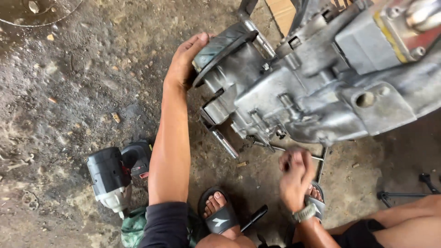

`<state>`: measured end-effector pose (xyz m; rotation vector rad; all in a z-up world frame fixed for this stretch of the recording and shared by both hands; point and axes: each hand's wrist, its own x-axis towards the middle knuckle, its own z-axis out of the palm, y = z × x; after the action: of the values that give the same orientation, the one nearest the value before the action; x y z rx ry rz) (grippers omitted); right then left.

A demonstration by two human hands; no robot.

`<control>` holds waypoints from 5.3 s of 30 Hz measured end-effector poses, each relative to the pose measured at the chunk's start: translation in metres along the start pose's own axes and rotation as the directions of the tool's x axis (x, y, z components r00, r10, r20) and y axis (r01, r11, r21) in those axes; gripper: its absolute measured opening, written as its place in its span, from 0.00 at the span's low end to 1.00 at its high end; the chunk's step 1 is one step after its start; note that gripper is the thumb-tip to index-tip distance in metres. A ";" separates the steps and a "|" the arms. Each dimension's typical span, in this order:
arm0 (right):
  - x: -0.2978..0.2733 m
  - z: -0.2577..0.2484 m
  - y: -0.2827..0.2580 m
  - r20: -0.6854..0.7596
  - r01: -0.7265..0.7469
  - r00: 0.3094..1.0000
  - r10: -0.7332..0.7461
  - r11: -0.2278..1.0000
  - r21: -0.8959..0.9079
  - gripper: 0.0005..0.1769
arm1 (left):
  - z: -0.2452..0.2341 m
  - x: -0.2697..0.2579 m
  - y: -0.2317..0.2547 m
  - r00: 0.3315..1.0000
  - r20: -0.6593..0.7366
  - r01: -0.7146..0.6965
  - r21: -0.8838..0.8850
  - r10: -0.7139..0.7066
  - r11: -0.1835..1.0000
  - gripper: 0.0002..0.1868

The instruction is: The person uses a wrench to loosen and remove bolts from a motorcycle engine casing. They then wipe the engine surface with a rag and continue to remove additional bolts and small parts.

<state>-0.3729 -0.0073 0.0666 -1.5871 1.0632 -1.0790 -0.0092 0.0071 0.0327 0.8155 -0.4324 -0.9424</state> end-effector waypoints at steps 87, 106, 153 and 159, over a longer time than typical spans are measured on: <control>0.276 -0.009 0.045 0.096 -0.050 0.995 0.023 0.956 0.288 0.13 | 0.389 -0.087 0.046 0.380 0.920 -0.491 0.293 0.101 -0.820 0.07; 0.322 0.059 0.054 0.226 -0.437 0.757 0.613 0.218 0.872 0.12 | 0.402 -0.072 0.037 0.524 0.841 -0.426 0.398 0.137 -0.812 0.10; 0.322 0.051 0.038 0.165 -0.548 0.806 0.568 0.612 0.570 0.18 | 0.397 -0.073 0.040 0.565 0.818 -0.502 0.446 0.109 -0.741 0.08; 0.320 0.051 0.035 0.179 -0.541 0.833 0.523 0.705 0.458 0.16 | 0.396 -0.072 0.040 0.563 0.819 -0.506 0.450 0.114 -0.736 0.08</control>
<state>-0.2509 -0.3095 0.0764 -0.8007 1.0273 -0.8201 -0.2836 -0.0861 0.3154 1.8257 -2.0034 0.9419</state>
